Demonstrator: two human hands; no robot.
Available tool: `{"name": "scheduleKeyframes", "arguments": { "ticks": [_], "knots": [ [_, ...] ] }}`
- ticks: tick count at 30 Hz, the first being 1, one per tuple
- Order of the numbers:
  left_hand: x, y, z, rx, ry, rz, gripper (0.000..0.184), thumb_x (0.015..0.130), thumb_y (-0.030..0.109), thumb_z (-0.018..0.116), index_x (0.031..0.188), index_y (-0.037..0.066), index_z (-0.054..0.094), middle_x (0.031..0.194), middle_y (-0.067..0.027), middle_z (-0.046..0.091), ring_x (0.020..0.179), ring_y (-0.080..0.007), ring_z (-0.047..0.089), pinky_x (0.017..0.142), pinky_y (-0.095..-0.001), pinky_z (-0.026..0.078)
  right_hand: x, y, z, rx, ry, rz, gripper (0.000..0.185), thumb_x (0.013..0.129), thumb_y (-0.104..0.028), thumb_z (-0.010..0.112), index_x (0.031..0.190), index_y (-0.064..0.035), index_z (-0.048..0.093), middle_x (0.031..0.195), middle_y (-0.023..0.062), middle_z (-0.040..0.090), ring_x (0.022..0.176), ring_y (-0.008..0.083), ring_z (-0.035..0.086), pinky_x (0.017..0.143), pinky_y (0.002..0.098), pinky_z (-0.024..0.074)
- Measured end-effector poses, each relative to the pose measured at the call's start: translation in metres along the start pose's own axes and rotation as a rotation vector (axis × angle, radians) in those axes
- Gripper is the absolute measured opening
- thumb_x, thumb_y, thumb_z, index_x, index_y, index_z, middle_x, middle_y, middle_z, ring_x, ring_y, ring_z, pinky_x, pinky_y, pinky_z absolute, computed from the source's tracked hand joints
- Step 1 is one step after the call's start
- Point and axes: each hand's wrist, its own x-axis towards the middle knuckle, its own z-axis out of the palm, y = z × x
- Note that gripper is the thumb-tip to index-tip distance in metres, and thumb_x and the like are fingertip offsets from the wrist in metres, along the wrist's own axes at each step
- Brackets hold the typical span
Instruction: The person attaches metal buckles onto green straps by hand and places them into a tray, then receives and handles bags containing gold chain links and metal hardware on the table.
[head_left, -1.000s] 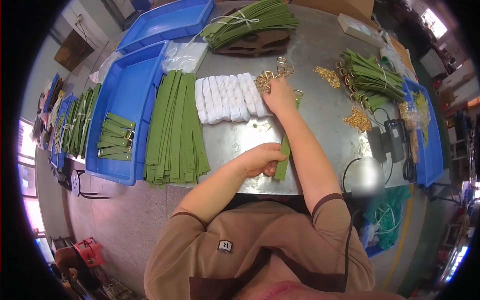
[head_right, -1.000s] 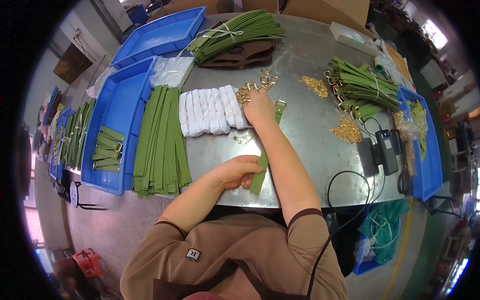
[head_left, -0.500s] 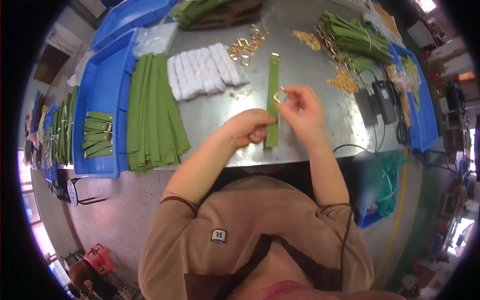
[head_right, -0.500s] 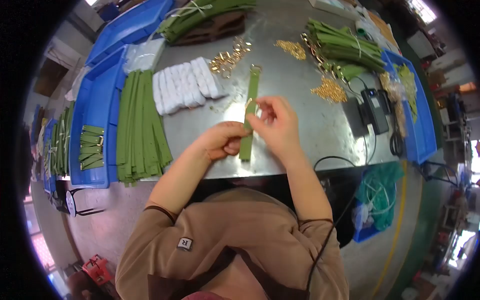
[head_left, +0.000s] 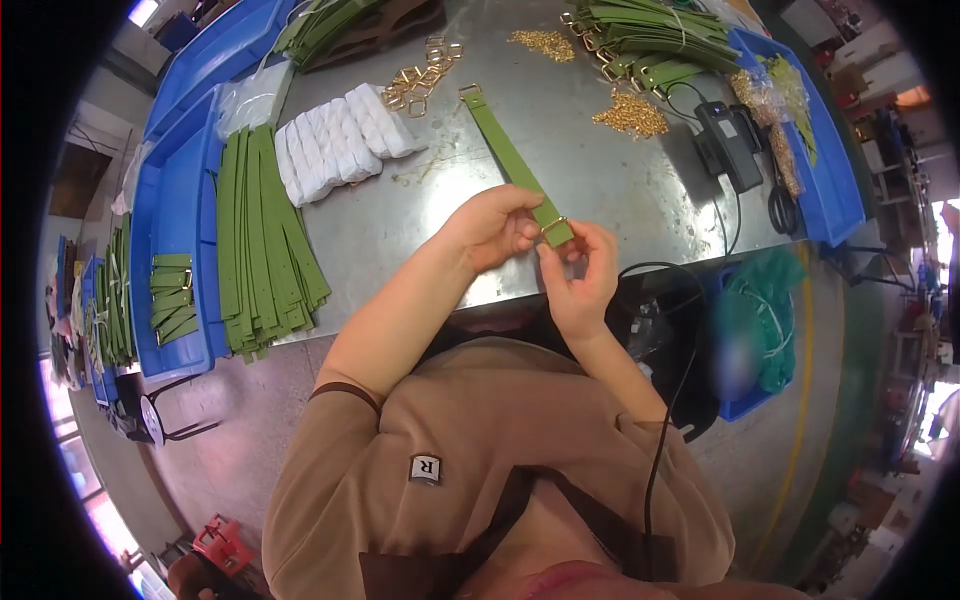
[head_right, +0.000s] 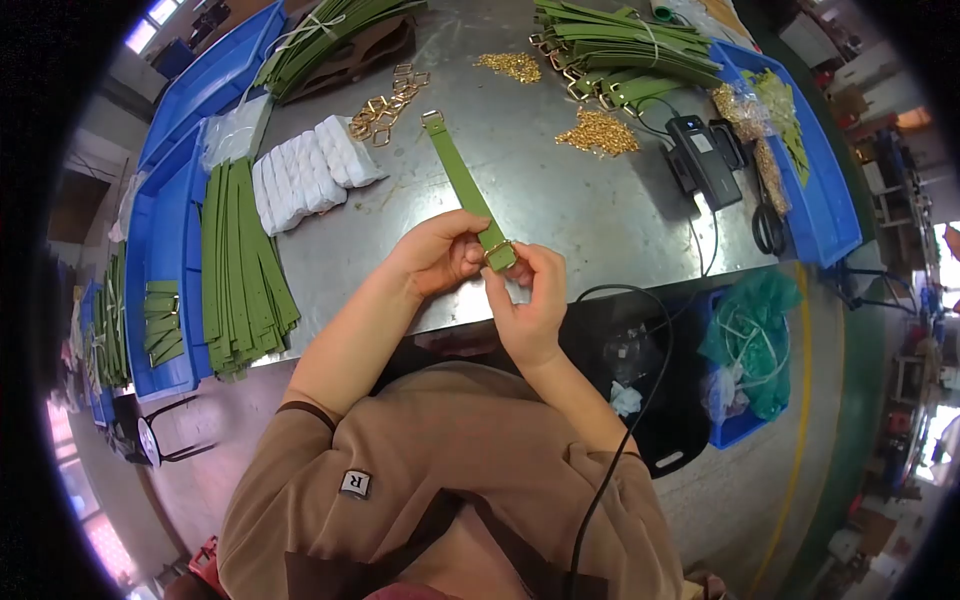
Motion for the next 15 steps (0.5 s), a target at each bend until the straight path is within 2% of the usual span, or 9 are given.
{"name": "scheduleKeyframes", "arguments": {
  "ticks": [4, 8, 10, 11, 15],
  "knots": [
    [-0.003, 0.002, 0.002, 0.042, -0.002, 0.011, 0.007, 0.092, 0.008, 0.056, 0.089, 0.002, 0.058, 0.072, -0.0060, 0.060, 0.052, -0.0088, 0.048, 0.042, -0.0208, 0.036, 0.003, -0.001, 0.002, -0.098, -0.038, -0.006, 0.046, 0.075, 0.003, 0.075, 0.116, -0.0001, 0.053, 0.110, 0.0124, 0.054, 0.078, 0.0190, 0.056, 0.069, 0.0277, 0.0484],
    [-0.006, 0.009, -0.007, 0.171, -0.059, 0.022, 0.004, 0.090, 0.006, 0.057, 0.088, 0.005, 0.054, 0.073, -0.0024, 0.057, 0.047, -0.0051, 0.038, 0.039, -0.0206, 0.024, 0.007, -0.003, -0.011, -0.035, -0.078, 0.018, 0.044, 0.074, 0.005, 0.074, 0.114, -0.0018, 0.056, 0.109, 0.0117, 0.055, 0.078, 0.0210, 0.056, 0.069, 0.0286, 0.0488],
    [-0.007, 0.009, -0.008, 0.186, -0.061, 0.026, 0.004, 0.090, 0.008, 0.057, 0.088, 0.005, 0.056, 0.072, -0.0027, 0.058, 0.046, -0.0048, 0.038, 0.039, -0.0203, 0.024, 0.012, 0.008, -0.019, -0.036, -0.177, -0.169, 0.037, 0.074, 0.007, 0.072, 0.108, -0.0051, 0.061, 0.107, 0.0102, 0.056, 0.079, 0.0209, 0.056, 0.069, 0.0290, 0.0489],
    [-0.008, 0.009, -0.008, 0.213, -0.067, 0.038, 0.005, 0.091, 0.009, 0.058, 0.089, 0.005, 0.057, 0.071, -0.0029, 0.058, 0.045, -0.0044, 0.037, 0.039, -0.0200, 0.024, 0.015, 0.010, -0.024, -0.021, -0.223, -0.170, 0.029, 0.072, 0.008, 0.072, 0.098, -0.0065, 0.066, 0.107, 0.0085, 0.057, 0.081, 0.0211, 0.058, 0.068, 0.0284, 0.0488],
    [-0.009, 0.007, -0.009, 0.283, -0.013, 0.070, 0.005, 0.090, 0.009, 0.060, 0.090, 0.004, 0.059, 0.072, -0.0025, 0.059, 0.046, -0.0041, 0.039, 0.040, -0.0195, 0.025, 0.029, 0.012, -0.031, 0.036, -0.404, -0.127, 0.024, 0.072, 0.007, 0.073, 0.092, -0.0061, 0.067, 0.110, 0.0083, 0.055, 0.087, 0.0217, 0.060, 0.073, 0.0278, 0.0482]
  ]
}}
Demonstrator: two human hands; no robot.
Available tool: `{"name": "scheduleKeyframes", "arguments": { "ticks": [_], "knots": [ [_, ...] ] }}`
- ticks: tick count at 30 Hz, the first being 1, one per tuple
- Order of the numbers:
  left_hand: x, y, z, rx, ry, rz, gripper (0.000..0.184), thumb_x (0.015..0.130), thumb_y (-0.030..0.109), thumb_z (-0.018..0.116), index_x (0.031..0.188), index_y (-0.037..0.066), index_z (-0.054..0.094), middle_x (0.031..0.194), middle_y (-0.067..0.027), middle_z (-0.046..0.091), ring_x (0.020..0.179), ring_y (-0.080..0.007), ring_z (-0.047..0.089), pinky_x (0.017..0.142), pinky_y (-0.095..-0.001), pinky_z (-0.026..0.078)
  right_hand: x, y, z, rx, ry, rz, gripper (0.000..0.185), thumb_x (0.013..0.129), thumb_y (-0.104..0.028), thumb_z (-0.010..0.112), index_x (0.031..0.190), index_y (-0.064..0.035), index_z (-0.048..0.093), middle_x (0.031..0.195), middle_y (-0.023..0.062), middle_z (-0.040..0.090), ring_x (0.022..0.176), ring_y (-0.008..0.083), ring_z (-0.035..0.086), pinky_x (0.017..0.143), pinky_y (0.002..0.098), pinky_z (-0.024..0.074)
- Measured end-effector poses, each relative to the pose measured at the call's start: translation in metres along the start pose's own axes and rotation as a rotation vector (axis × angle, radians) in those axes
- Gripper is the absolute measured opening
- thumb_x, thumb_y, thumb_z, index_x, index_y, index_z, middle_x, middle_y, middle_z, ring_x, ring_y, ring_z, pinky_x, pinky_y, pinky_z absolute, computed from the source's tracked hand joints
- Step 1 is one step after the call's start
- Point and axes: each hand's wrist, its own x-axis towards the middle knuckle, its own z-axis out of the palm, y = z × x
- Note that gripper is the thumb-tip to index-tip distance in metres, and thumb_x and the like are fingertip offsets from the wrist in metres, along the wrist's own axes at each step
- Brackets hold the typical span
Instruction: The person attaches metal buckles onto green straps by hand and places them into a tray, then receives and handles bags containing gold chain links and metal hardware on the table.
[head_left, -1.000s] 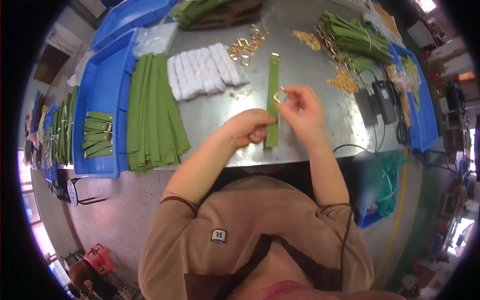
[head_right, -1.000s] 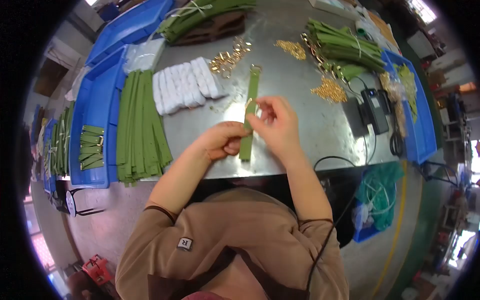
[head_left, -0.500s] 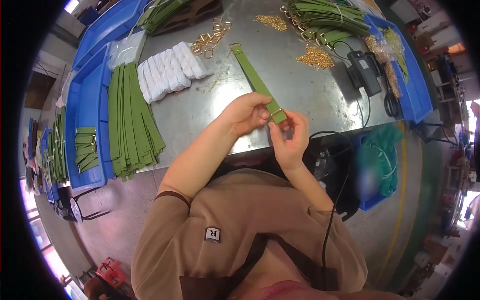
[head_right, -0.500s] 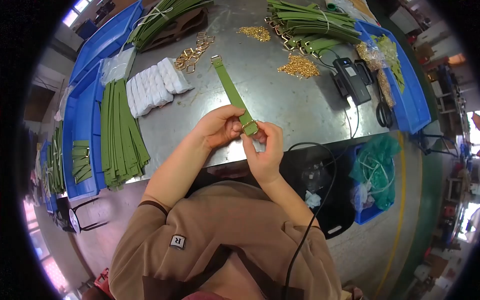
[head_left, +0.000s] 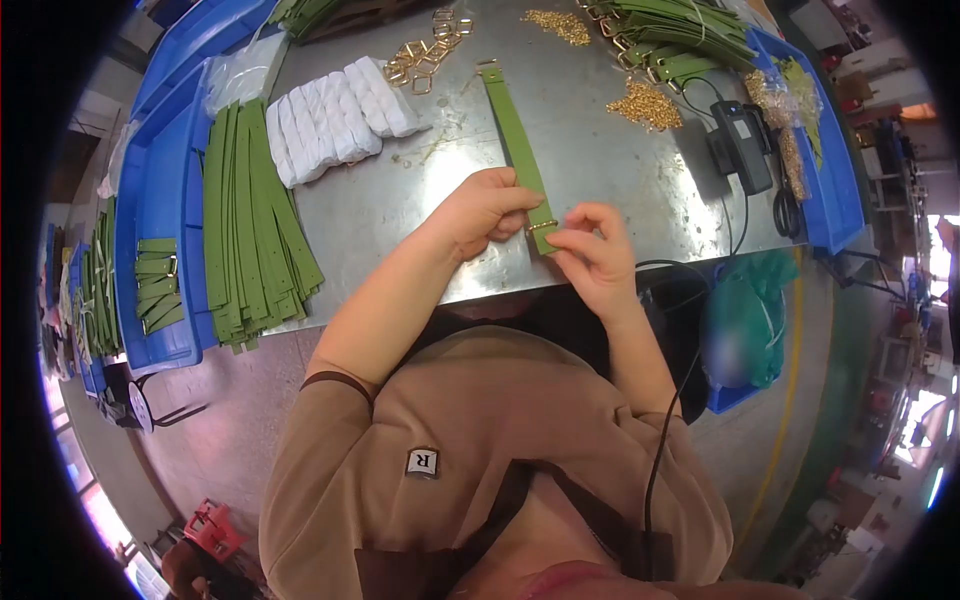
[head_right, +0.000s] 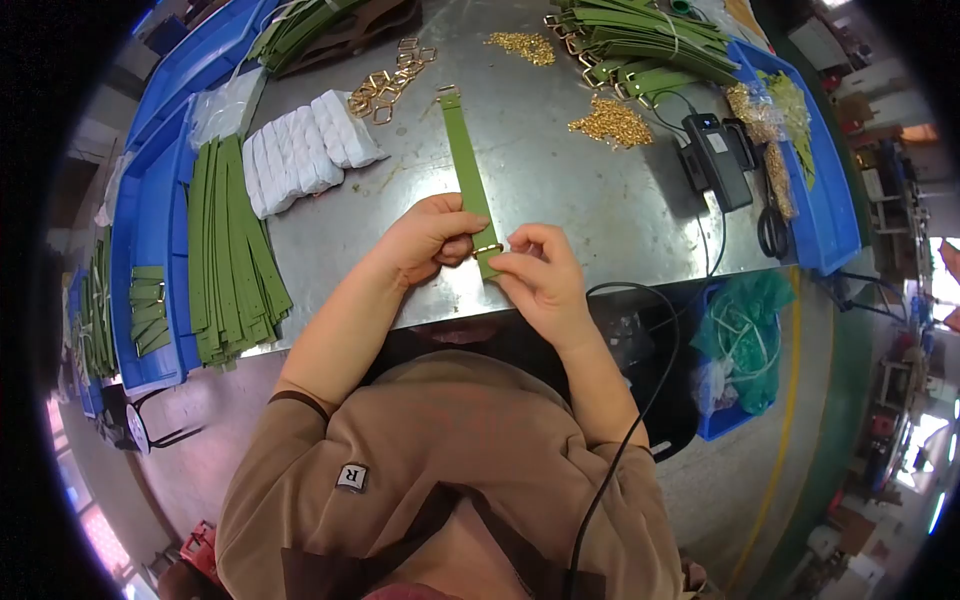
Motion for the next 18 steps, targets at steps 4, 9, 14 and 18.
{"name": "scheduleKeyframes", "arguments": {
  "ticks": [4, 9, 14, 18],
  "knots": [
    [0.000, -0.006, 0.000, 0.084, 0.057, 0.026, 0.009, 0.088, 0.009, 0.064, 0.092, 0.002, 0.064, 0.073, -0.0018, 0.060, 0.049, -0.0041, 0.042, 0.042, -0.0192, 0.027, 0.009, 0.010, 0.004, 0.325, -0.051, 0.178, 0.019, 0.076, 0.007, 0.071, 0.092, -0.0042, 0.067, 0.118, 0.0078, 0.053, 0.104, 0.0185, 0.056, 0.088, 0.0286, 0.0459],
    [0.000, -0.006, 0.002, 0.136, 0.103, 0.049, 0.010, 0.088, 0.010, 0.065, 0.091, 0.001, 0.066, 0.072, -0.0011, 0.060, 0.050, -0.0049, 0.043, 0.044, -0.0192, 0.029, 0.012, 0.002, 0.011, 0.739, 0.004, 0.470, 0.011, 0.085, 0.004, 0.067, 0.094, -0.0015, 0.064, 0.116, 0.0076, 0.057, 0.105, 0.0147, 0.056, 0.091, 0.0289, 0.0459],
    [-0.005, -0.003, 0.008, 0.179, 0.115, 0.053, 0.010, 0.088, 0.010, 0.064, 0.089, 0.000, 0.066, 0.071, -0.0012, 0.059, 0.052, -0.0054, 0.044, 0.046, -0.0204, 0.031, 0.015, 0.007, 0.023, 0.597, 0.089, 0.650, 0.009, 0.088, -0.002, 0.069, 0.091, -0.0011, 0.060, 0.076, -0.0015, 0.061, 0.070, 0.0040, 0.058, 0.063, 0.0188, 0.0474],
    [-0.002, -0.008, 0.001, 0.037, 0.089, 0.033, 0.012, 0.090, 0.012, 0.063, 0.088, 0.001, 0.065, 0.069, -0.0012, 0.058, 0.052, -0.0057, 0.044, 0.046, -0.0208, 0.032, 0.017, 0.006, 0.024, 0.536, 0.093, 0.619, 0.010, 0.088, -0.003, 0.069, 0.088, -0.0021, 0.059, 0.072, -0.0027, 0.060, 0.066, 0.0027, 0.056, 0.060, 0.0184, 0.0460]
  ]
}}
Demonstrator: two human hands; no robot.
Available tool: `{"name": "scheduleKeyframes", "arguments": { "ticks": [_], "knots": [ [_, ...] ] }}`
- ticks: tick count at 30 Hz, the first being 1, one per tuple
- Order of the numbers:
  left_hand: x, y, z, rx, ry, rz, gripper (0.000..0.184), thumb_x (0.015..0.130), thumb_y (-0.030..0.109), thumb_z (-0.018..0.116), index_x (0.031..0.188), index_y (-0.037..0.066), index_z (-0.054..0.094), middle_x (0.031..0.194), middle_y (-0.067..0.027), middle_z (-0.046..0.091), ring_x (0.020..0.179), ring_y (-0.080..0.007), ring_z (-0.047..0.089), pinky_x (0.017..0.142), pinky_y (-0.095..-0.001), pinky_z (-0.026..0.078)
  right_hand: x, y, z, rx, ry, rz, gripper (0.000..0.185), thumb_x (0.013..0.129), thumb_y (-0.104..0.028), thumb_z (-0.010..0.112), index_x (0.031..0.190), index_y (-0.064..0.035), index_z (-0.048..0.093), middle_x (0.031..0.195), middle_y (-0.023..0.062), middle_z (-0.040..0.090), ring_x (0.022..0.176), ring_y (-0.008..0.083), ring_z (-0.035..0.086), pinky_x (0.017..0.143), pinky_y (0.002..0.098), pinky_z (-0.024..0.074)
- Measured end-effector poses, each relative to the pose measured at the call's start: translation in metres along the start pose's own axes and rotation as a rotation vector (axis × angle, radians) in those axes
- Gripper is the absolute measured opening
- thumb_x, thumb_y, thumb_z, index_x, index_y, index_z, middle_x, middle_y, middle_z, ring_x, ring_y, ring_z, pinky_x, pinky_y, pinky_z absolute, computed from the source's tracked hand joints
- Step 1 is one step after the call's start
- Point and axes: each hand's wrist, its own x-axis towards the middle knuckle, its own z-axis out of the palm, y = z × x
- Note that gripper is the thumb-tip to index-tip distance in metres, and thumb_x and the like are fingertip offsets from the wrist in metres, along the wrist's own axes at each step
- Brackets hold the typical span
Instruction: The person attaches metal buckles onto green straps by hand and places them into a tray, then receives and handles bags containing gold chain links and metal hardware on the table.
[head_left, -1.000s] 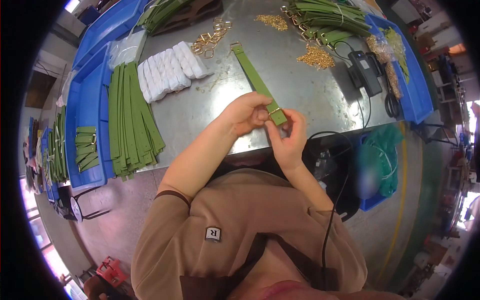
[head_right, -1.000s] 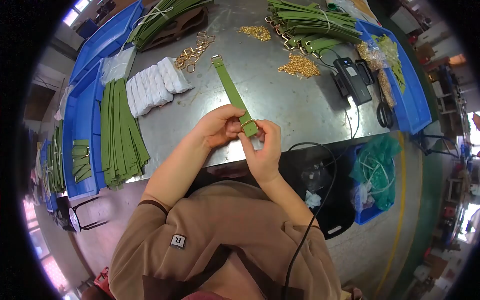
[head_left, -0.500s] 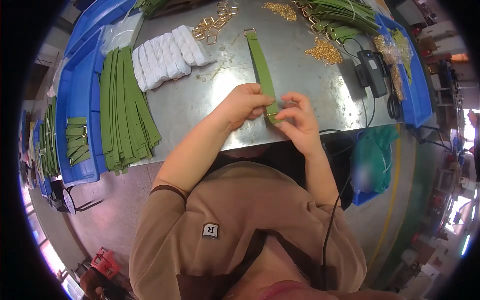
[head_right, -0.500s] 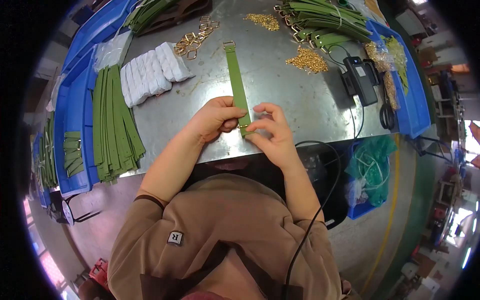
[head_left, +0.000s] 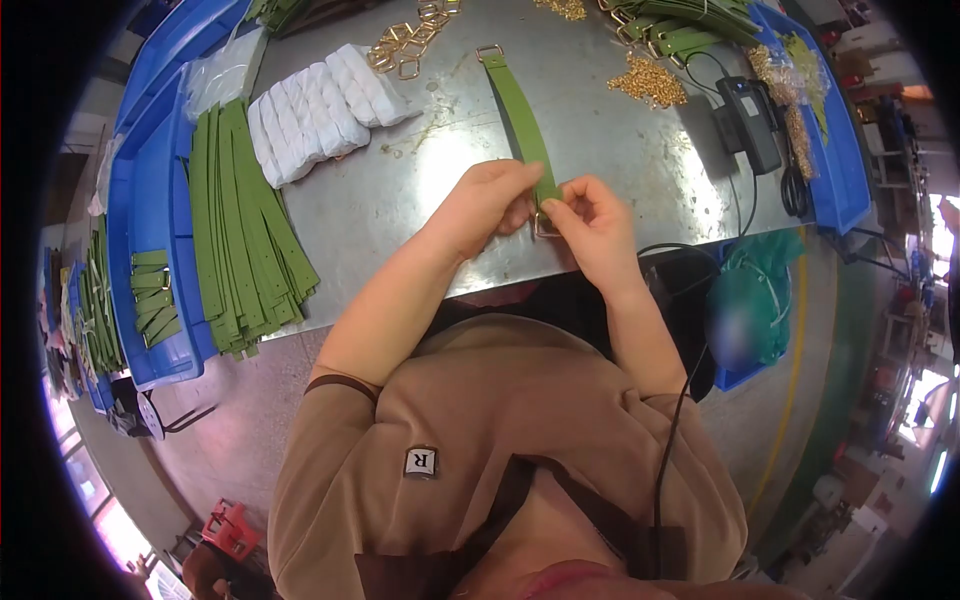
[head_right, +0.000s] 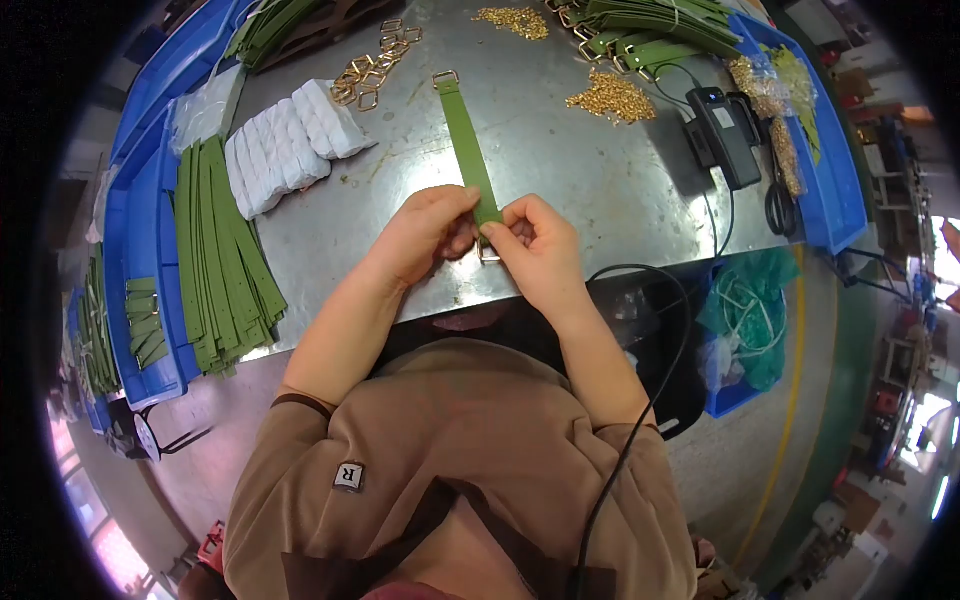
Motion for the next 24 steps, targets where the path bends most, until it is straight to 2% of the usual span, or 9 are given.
{"name": "scheduleKeyframes", "arguments": {
  "ticks": [2, 3, 5, 9, 11, 14, 20, 24],
  "knots": [
    [-0.003, 0.002, 0.008, 0.168, 0.027, 0.102, 0.015, 0.091, 0.015, 0.064, 0.087, 0.001, 0.064, 0.063, 0.0005, 0.054, 0.049, -0.0060, 0.044, 0.045, -0.0207, 0.032, 0.002, -0.002, -0.003, -0.100, -0.039, 0.012, 0.008, 0.091, 0.000, 0.064, 0.094, -0.0027, 0.057, 0.082, 0.0003, 0.062, 0.075, 0.0064, 0.059, 0.068, 0.0206, 0.0491],
    [-0.003, 0.003, 0.008, 0.170, 0.023, 0.097, 0.015, 0.091, 0.015, 0.064, 0.087, 0.001, 0.064, 0.063, 0.0005, 0.054, 0.049, -0.0060, 0.044, 0.045, -0.0207, 0.032, 0.002, -0.005, 0.000, -0.099, -0.033, 0.014, 0.008, 0.091, 0.000, 0.064, 0.094, -0.0027, 0.057, 0.082, 0.0003, 0.062, 0.075, 0.0064, 0.059, 0.068, 0.0206, 0.0491],
    [-0.005, 0.006, 0.007, 0.171, 0.003, 0.088, 0.014, 0.092, 0.015, 0.062, 0.087, 0.001, 0.063, 0.063, -0.0003, 0.055, 0.049, -0.0062, 0.044, 0.045, -0.0210, 0.033, 0.002, -0.012, 0.008, 0.132, 0.014, 0.003, 0.009, 0.092, -0.003, 0.064, 0.098, -0.0026, 0.059, 0.081, -0.0004, 0.062, 0.076, 0.0059, 0.059, 0.067, 0.0209, 0.0485],
    [-0.005, 0.007, 0.007, 0.203, 0.023, 0.111, 0.015, 0.093, 0.015, 0.062, 0.087, 0.002, 0.063, 0.063, -0.0007, 0.056, 0.049, -0.0065, 0.045, 0.045, -0.0210, 0.035, 0.001, -0.015, 0.003, 0.201, 0.032, 0.123, 0.010, 0.094, -0.008, 0.062, 0.102, -0.0019, 0.060, 0.082, 0.0000, 0.062, 0.077, 0.0065, 0.059, 0.067, 0.0206, 0.0473],
    [-0.004, 0.003, 0.005, 0.239, 0.038, 0.141, 0.015, 0.094, 0.015, 0.061, 0.087, 0.002, 0.063, 0.062, -0.0012, 0.057, 0.049, -0.0069, 0.046, 0.045, -0.0210, 0.036, 0.002, -0.013, -0.003, 0.153, -0.077, 0.159, 0.013, 0.096, -0.011, 0.060, 0.103, -0.0016, 0.062, 0.082, 0.0006, 0.063, 0.075, 0.0073, 0.059, 0.066, 0.0201, 0.0456],
    [-0.007, 0.010, 0.010, 0.249, 0.068, 0.183, 0.016, 0.094, 0.014, 0.061, 0.084, 0.002, 0.061, 0.062, -0.0012, 0.057, 0.049, -0.0070, 0.047, 0.045, -0.0211, 0.036, 0.002, -0.012, -0.004, 0.083, -0.118, 0.077, 0.011, 0.096, -0.012, 0.060, 0.100, -0.0022, 0.062, 0.082, 0.0001, 0.062, 0.071, 0.0064, 0.056, 0.065, 0.0195, 0.0443],
    [-0.005, 0.006, 0.008, 0.285, 0.084, 0.181, 0.015, 0.094, 0.014, 0.061, 0.085, 0.002, 0.061, 0.062, -0.0007, 0.058, 0.050, -0.0066, 0.049, 0.046, -0.0212, 0.037, 0.003, -0.010, -0.002, 0.043, -0.076, 0.159, 0.008, 0.096, -0.010, 0.058, 0.094, -0.0026, 0.060, 0.079, -0.0011, 0.060, 0.068, 0.0045, 0.052, 0.061, 0.0191, 0.0412],
    [-0.005, 0.005, 0.008, 0.320, 0.087, 0.196, 0.014, 0.094, 0.014, 0.061, 0.087, 0.002, 0.061, 0.063, -0.0005, 0.058, 0.051, -0.0063, 0.050, 0.047, -0.0208, 0.038, 0.004, -0.009, 0.001, 0.016, -0.049, 0.124, 0.006, 0.095, -0.009, 0.058, 0.095, -0.0026, 0.060, 0.079, -0.0014, 0.060, 0.067, 0.0037, 0.051, 0.060, 0.0186, 0.0394]
  ]
}}
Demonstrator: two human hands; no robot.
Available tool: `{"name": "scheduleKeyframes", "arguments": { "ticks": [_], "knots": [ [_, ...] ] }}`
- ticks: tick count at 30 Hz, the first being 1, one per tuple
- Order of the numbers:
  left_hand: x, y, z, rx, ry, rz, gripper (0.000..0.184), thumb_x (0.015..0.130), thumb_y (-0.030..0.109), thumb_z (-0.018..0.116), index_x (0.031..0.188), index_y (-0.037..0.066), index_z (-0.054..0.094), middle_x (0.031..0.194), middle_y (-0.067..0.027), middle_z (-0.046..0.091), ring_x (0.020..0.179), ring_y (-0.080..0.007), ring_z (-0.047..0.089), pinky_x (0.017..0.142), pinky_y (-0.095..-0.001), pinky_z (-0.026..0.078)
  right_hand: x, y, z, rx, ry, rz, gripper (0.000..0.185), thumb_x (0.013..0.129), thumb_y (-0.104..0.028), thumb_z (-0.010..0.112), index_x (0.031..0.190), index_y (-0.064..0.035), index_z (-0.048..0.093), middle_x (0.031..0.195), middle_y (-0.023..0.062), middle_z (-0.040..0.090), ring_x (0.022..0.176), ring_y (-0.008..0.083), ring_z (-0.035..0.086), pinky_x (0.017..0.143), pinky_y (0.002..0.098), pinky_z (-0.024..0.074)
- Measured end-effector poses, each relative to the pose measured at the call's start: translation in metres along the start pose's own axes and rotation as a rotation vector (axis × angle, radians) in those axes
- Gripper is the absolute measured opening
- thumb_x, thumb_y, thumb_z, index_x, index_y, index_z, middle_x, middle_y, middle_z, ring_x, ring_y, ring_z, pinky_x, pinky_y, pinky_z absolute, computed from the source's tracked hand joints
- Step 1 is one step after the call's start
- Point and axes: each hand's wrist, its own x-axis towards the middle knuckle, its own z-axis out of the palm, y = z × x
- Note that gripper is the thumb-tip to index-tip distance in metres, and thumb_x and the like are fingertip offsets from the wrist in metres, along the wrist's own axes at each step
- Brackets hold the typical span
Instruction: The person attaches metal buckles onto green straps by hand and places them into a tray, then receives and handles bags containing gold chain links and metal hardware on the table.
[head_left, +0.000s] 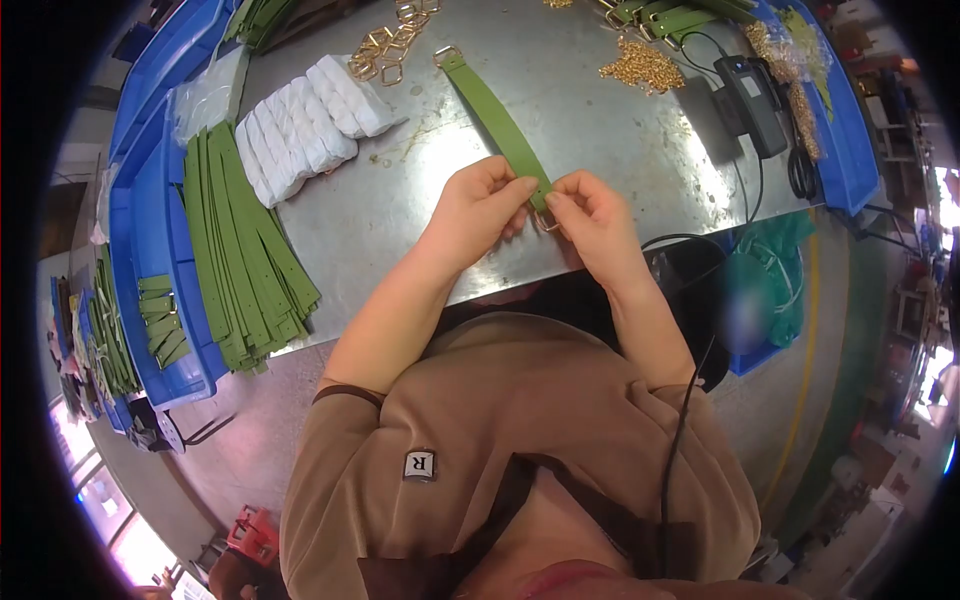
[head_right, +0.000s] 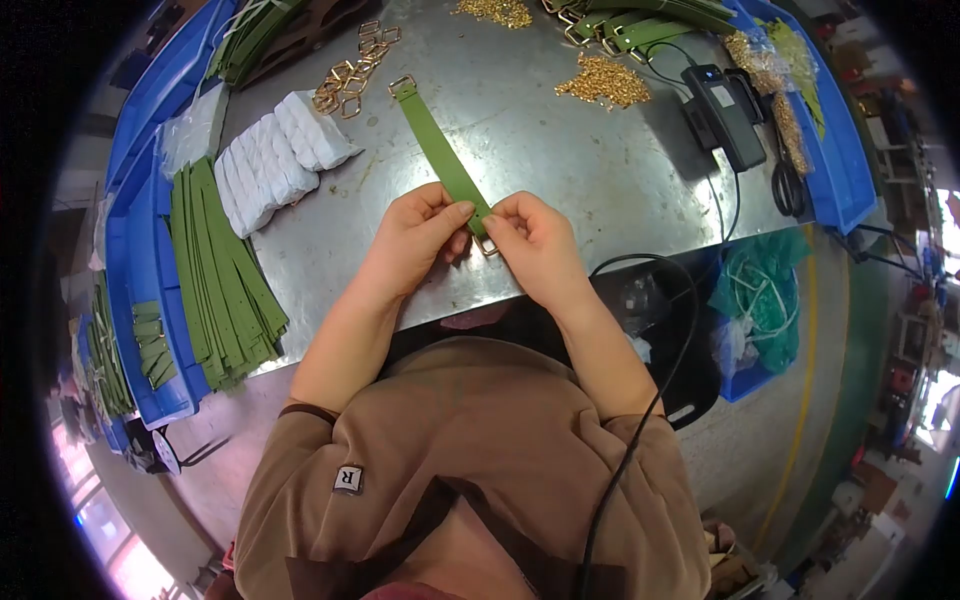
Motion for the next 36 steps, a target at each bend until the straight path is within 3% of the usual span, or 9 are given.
{"name": "scheduleKeyframes", "arguments": {
  "ticks": [17, 24, 36],
  "knots": [
    [-0.005, 0.009, 0.003, -0.041, 0.007, -0.011, 0.008, 0.091, 0.009, 0.063, 0.092, 0.000, 0.064, 0.070, -0.0004, 0.061, 0.053, -0.0048, 0.050, 0.047, -0.0200, 0.038, -0.006, 0.000, 0.007, 0.219, 0.011, 0.016, 0.004, 0.095, -0.005, 0.057, 0.097, -0.0024, 0.060, 0.077, -0.0014, 0.059, 0.064, 0.0035, 0.047, 0.057, 0.0179, 0.0357],
    [-0.006, 0.006, 0.003, -0.054, 0.015, 0.020, 0.008, 0.090, 0.009, 0.063, 0.092, 0.001, 0.063, 0.072, -0.0008, 0.062, 0.052, -0.0048, 0.050, 0.046, -0.0196, 0.036, -0.003, 0.004, 0.009, 0.131, -0.004, -0.009, 0.005, 0.095, -0.006, 0.055, 0.098, -0.0027, 0.059, 0.080, -0.0011, 0.059, 0.065, 0.0033, 0.048, 0.058, 0.0178, 0.0360],
    [-0.001, 0.009, -0.010, -0.256, 0.039, -0.049, 0.010, 0.089, 0.009, 0.063, 0.088, -0.001, 0.060, 0.066, -0.0045, 0.058, 0.053, -0.0103, 0.051, 0.049, -0.0237, 0.039, 0.013, 0.005, 0.026, 0.317, -0.007, 0.002, 0.006, 0.095, -0.008, 0.056, 0.089, -0.0046, 0.056, 0.075, -0.0008, 0.059, 0.061, 0.0036, 0.048, 0.054, 0.0185, 0.0363]
  ]
}}
